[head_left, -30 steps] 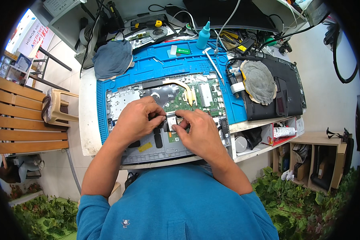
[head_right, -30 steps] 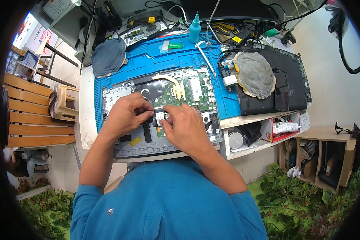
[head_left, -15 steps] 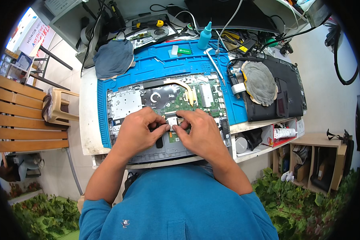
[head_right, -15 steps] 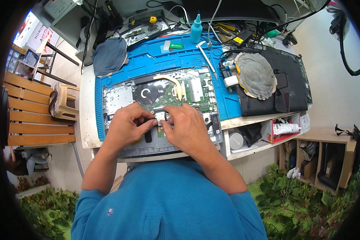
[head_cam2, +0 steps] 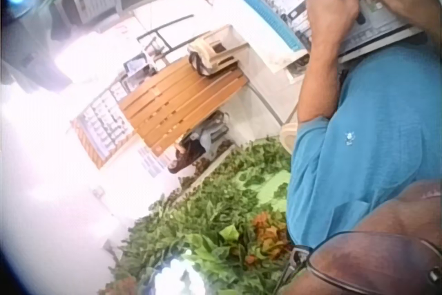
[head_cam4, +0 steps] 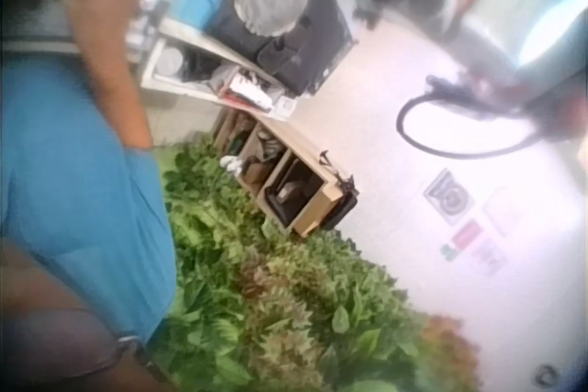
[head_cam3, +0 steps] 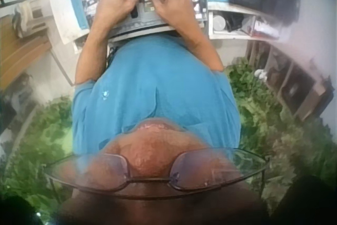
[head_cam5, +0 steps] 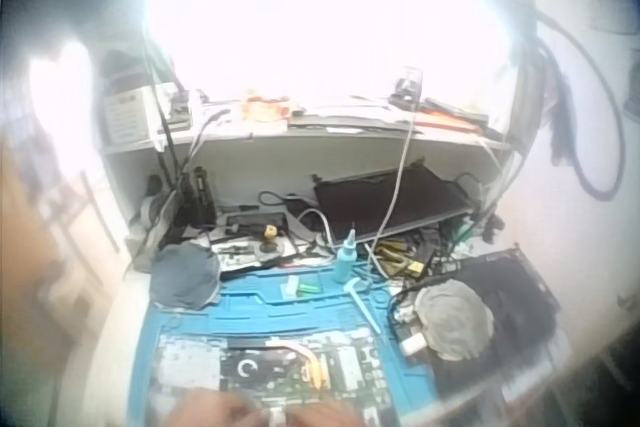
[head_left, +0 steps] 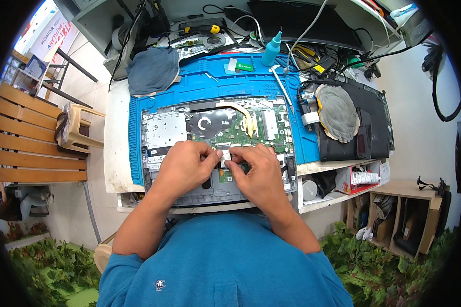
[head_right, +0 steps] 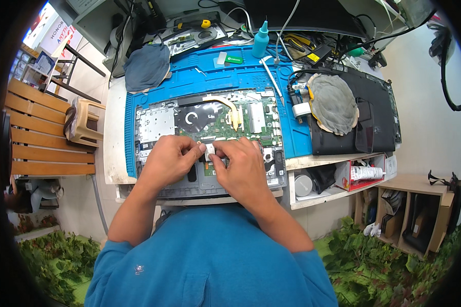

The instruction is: The person works on the internal components of a disassembled electronic device, likely a laptop, placed on a blue workbench. They connect a white ribbon cable to the motherboard, secure a metal bracket with screws, and handle a hard drive and other small parts. The task involves precise hand movements to assemble and secure internal hardware.

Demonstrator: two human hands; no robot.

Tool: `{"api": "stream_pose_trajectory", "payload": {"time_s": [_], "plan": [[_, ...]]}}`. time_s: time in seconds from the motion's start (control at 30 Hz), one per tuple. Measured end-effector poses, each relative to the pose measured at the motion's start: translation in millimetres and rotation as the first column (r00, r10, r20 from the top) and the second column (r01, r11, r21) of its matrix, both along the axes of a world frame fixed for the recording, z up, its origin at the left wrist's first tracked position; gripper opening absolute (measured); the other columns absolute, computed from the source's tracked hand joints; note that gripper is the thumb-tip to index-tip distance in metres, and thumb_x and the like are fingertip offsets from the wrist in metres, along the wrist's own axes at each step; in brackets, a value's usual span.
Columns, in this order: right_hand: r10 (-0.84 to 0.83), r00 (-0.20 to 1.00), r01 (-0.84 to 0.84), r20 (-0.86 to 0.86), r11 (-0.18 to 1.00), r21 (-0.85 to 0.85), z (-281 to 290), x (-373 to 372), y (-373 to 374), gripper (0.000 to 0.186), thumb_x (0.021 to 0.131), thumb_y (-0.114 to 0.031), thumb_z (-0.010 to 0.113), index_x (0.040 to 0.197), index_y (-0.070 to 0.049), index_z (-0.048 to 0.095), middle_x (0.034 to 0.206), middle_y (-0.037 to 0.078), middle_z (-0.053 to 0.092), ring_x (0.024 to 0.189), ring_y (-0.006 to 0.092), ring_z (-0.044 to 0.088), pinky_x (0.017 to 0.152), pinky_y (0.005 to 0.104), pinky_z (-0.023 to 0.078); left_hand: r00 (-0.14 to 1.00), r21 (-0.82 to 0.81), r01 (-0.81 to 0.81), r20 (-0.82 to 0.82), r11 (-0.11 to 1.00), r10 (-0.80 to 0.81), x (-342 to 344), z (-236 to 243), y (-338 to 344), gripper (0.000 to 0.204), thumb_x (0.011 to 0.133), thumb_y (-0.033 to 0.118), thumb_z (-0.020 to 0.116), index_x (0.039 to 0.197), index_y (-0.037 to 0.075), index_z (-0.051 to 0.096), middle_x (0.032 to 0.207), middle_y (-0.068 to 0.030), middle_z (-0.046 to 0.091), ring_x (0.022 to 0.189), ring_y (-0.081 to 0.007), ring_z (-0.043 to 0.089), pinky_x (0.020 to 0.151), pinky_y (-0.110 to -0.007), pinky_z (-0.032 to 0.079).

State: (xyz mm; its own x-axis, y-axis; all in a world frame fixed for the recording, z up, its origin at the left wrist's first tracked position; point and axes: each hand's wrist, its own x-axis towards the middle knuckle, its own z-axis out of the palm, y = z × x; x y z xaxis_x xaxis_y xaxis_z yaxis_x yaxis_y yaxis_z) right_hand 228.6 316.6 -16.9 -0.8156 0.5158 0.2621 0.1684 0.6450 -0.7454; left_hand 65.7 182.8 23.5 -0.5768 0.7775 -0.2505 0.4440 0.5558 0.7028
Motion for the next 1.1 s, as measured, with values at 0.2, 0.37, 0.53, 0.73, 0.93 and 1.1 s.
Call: {"api": "stream_pose_trajectory", "payload": {"time_s": [0.2,0.37,0.53,0.73,0.93,1.1], "plan": [[0.021,0.999,-0.021,-0.028,1.000,-0.007,-2.2,1.6,-0.5,0.024,0.091,-0.009,0.086,0.115,-0.004,0.084,0.088,0.006,0.080,0.085,0.0286,0.066,0.083,0.0451,0.044,0.998,-0.026,-0.001,-0.059,1.000,0.000,3.1,-2.1,6.8,0.040,0.104,0.033,0.078,0.091,-0.005,0.082,0.069,-0.0246,0.069,0.057,-0.0364,0.064,0.061,-0.047,0.051],[0.030,0.999,-0.030,-0.020,0.999,-0.022,-0.7,1.5,-0.2,0.024,0.093,-0.009,0.085,0.117,-0.005,0.085,0.089,0.006,0.080,0.085,0.0287,0.067,0.083,0.0452,0.044,0.994,-0.016,-0.015,-0.110,1.000,0.013,6.4,-6.5,8.6,0.038,0.104,0.033,0.078,0.093,-0.003,0.084,0.069,-0.0230,0.071,0.060,-0.0378,0.070,0.064,-0.048,0.054],[0.039,0.999,-0.039,-0.038,0.999,0.000,-4.5,1.7,-0.1,0.018,0.095,-0.010,0.085,0.112,-0.004,0.087,0.093,0.009,0.080,0.087,0.0297,0.067,0.083,0.0454,0.046,0.993,-0.026,-0.025,-0.118,0.999,0.021,8.3,-7.0,9.4,0.037,0.103,0.033,0.079,0.094,-0.003,0.084,0.070,-0.0220,0.073,0.063,-0.0378,0.072,0.065,-0.047,0.056],[0.043,0.998,-0.043,-0.036,0.999,0.012,-5.2,2.4,0.3,0.017,0.095,-0.010,0.084,0.111,-0.003,0.087,0.093,0.009,0.079,0.087,0.0302,0.067,0.083,0.0453,0.046,0.994,-0.044,-0.043,-0.098,0.998,0.039,10.2,-4.2,9.5,0.036,0.103,0.033,0.080,0.094,-0.002,0.084,0.072,-0.0219,0.074,0.064,-0.0381,0.073,0.066,-0.047,0.056],[0.037,0.999,-0.037,-0.023,0.999,0.007,-4.7,2.7,0.4,0.017,0.094,-0.010,0.086,0.110,-0.005,0.088,0.093,0.007,0.082,0.085,0.0275,0.067,0.084,0.0430,0.044,0.995,-0.040,-0.042,-0.096,0.998,0.038,10.2,-5.4,7.9,0.036,0.103,0.033,0.080,0.094,-0.001,0.084,0.072,-0.0222,0.074,0.064,-0.0389,0.072,0.066,-0.048,0.056],[0.041,0.999,-0.041,-0.025,0.999,0.007,-4.5,3.5,0.3,0.017,0.095,-0.010,0.086,0.110,-0.004,0.087,0.093,0.008,0.080,0.086,0.0286,0.067,0.083,0.0439,0.044,0.995,-0.040,-0.045,-0.090,0.998,0.041,11.3,-3.2,7.9,0.036,0.104,0.033,0.079,0.093,-0.002,0.084,0.071,-0.0229,0.073,0.064,-0.0393,0.072,0.066,-0.048,0.055]]}}
